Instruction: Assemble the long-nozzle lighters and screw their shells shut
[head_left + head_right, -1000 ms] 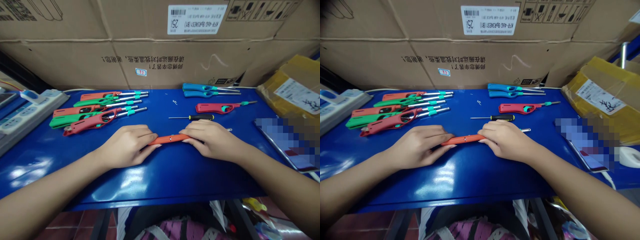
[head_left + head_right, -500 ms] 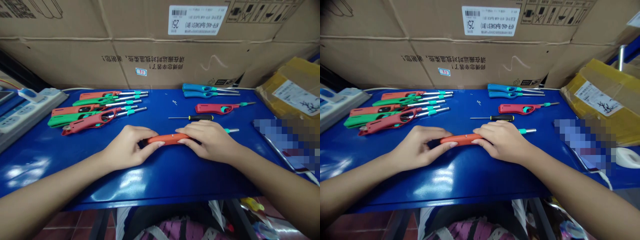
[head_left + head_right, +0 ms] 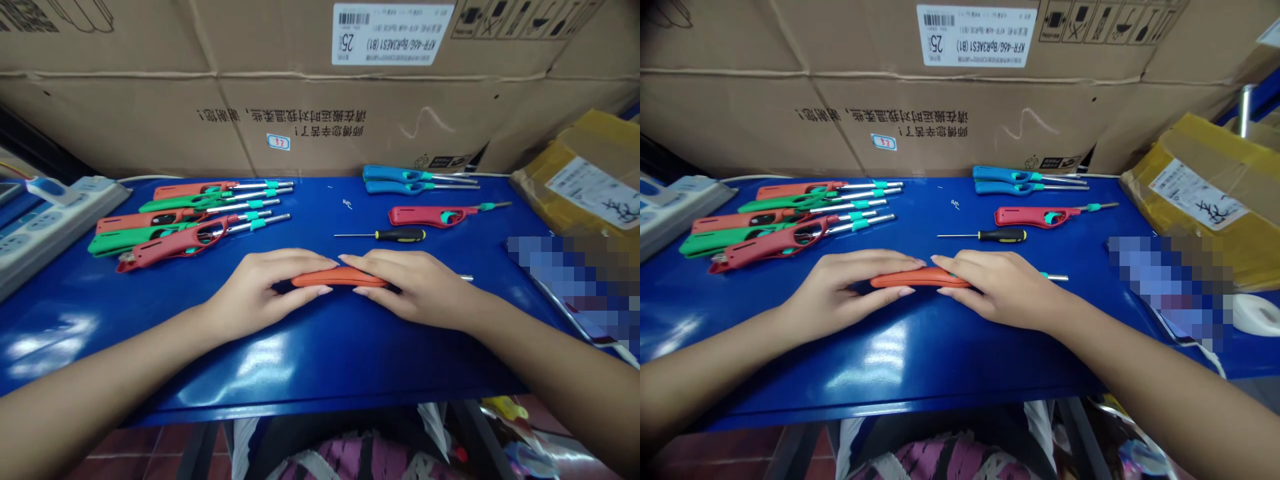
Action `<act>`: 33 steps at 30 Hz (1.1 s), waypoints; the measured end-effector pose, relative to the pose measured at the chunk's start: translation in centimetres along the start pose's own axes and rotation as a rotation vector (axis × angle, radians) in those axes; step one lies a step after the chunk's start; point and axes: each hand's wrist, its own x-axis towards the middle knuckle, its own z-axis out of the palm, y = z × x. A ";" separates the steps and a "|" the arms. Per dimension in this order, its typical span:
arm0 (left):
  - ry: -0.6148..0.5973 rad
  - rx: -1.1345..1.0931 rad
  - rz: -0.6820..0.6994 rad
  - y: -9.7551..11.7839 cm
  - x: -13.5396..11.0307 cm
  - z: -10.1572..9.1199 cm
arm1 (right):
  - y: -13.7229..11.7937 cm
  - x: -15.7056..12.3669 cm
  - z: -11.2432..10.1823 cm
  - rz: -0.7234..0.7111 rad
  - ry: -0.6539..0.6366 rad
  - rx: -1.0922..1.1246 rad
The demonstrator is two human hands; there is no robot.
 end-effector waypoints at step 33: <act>-0.157 0.009 0.072 -1.3 -0.2 -0.3 | 0.3 -0.1 -0.7 -0.026 -0.076 -0.137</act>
